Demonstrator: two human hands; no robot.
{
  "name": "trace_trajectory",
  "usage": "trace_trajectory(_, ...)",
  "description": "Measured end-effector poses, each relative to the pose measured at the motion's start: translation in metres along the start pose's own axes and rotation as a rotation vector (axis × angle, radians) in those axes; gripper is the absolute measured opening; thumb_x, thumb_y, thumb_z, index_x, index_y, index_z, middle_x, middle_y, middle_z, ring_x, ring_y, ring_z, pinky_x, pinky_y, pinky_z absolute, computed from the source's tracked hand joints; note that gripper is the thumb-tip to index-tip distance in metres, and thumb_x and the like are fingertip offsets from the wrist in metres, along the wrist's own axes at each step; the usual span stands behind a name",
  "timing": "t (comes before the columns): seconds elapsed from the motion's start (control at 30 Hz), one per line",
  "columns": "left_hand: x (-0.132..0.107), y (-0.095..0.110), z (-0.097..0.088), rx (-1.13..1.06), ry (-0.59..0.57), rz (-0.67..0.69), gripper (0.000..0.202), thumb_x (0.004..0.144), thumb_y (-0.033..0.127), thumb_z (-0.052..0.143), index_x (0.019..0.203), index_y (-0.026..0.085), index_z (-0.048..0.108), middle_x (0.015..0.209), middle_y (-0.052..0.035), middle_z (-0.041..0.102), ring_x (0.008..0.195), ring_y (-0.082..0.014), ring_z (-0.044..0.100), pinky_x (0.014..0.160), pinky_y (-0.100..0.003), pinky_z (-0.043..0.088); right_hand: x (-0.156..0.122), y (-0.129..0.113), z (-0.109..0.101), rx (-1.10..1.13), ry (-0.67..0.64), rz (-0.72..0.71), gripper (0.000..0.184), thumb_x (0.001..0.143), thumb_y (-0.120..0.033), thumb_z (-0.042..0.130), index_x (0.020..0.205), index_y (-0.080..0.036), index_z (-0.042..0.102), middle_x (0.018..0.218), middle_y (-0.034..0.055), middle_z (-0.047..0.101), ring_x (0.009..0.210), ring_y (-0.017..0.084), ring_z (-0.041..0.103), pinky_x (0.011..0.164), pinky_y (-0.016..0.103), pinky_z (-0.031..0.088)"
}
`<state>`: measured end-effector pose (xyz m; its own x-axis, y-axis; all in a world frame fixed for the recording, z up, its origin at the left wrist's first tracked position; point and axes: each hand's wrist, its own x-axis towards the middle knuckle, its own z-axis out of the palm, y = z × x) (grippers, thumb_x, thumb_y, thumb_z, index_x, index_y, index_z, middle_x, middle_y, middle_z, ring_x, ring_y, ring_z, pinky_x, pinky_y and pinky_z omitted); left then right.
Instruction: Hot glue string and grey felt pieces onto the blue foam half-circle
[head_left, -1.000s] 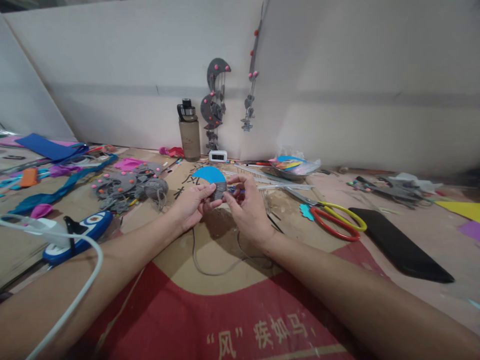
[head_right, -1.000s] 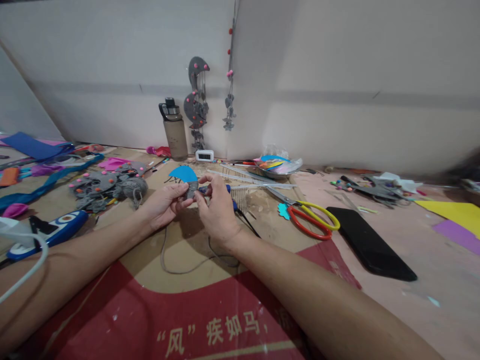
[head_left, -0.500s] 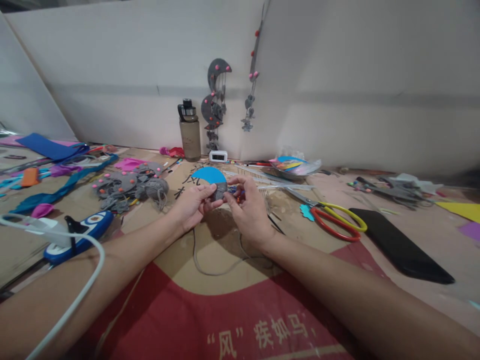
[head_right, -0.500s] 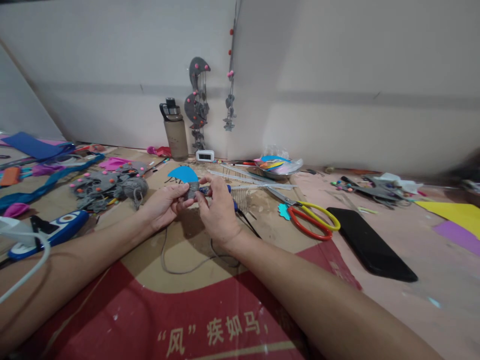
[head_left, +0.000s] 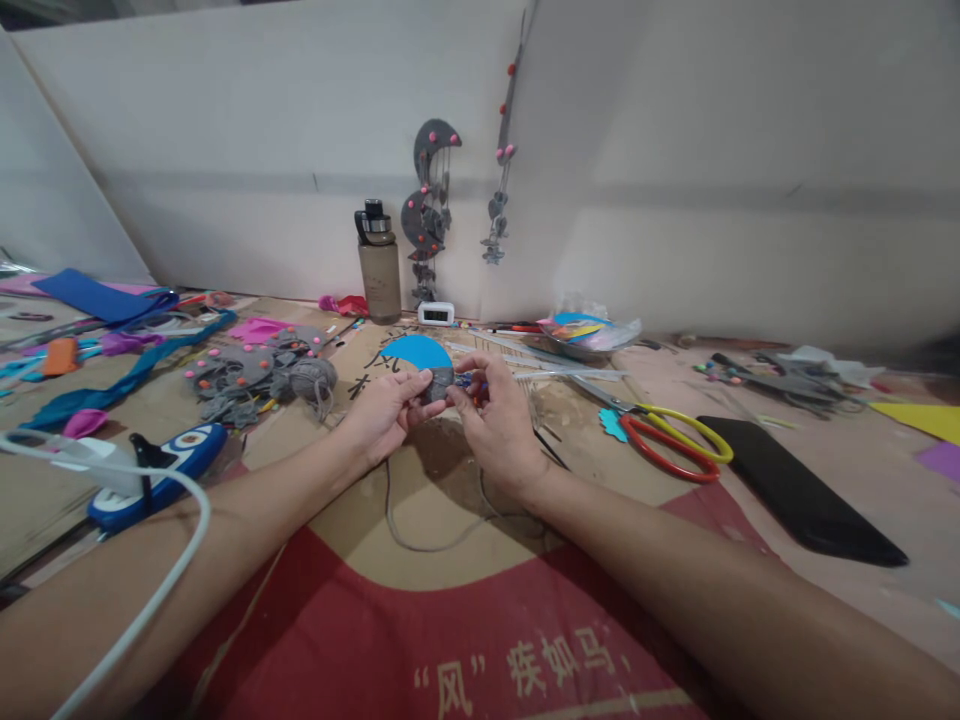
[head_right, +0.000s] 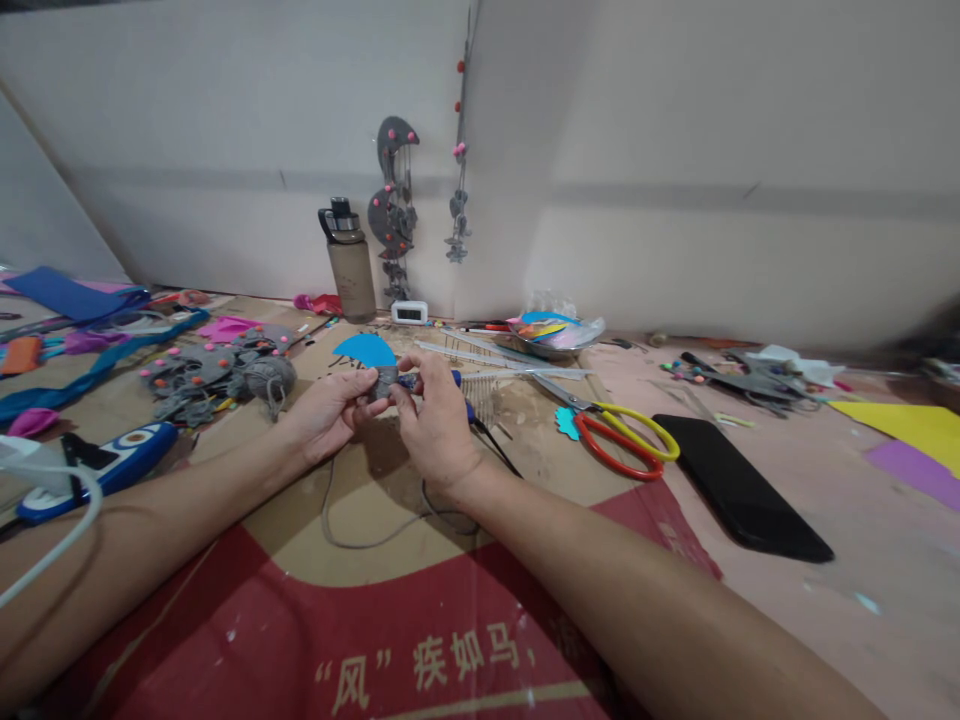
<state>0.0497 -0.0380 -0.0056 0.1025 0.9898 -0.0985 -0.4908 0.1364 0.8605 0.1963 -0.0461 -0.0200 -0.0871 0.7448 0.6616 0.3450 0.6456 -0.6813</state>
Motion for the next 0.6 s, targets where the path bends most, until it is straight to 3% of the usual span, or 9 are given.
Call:
trace_trajectory(0.27, 0.0024, 0.0024, -0.0032, 0.047, -0.019, 0.114, 0.011, 0.079, 0.014, 0.062, 0.069, 0.01, 0.059, 0.062, -0.0002, 0.059, 0.059, -0.0076, 0.061, 0.065, -0.021, 0.058, 0.0, 0.0019, 0.0057, 0.046, 0.108, 0.087, 0.032, 0.074, -0.027, 0.063, 0.099, -0.021, 0.043, 0.097, 0.0048, 0.049, 0.08, 0.015, 0.047, 0.071, 0.031, 0.043)
trace_trajectory(0.43, 0.0023, 0.0048, -0.0037, 0.085, 0.029, 0.148, 0.013, 0.078, 0.016, 0.063, 0.067, 0.011, 0.057, 0.064, -0.0002, 0.06, 0.06, -0.0082, 0.062, 0.065, -0.023, 0.058, -0.001, 0.0025, 0.0073, 0.083, 0.032, 0.145, 0.024, 0.077, -0.035, 0.06, 0.081, -0.02, 0.042, 0.08, -0.0003, 0.048, 0.068, 0.012, 0.043, 0.066, 0.029, 0.04)
trace_trajectory(0.6, 0.0008, 0.0027, -0.0019, 0.163, 0.037, 0.192, 0.01, 0.074, 0.017, 0.068, 0.07, 0.01, 0.061, 0.071, -0.0015, 0.062, 0.065, -0.0082, 0.062, 0.068, -0.024, 0.058, 0.0003, 0.0041, 0.006, 0.053, -0.024, 0.154, 0.021, 0.076, -0.029, 0.06, 0.09, -0.02, 0.048, 0.085, 0.001, 0.055, 0.069, 0.012, 0.046, 0.068, 0.029, 0.04)
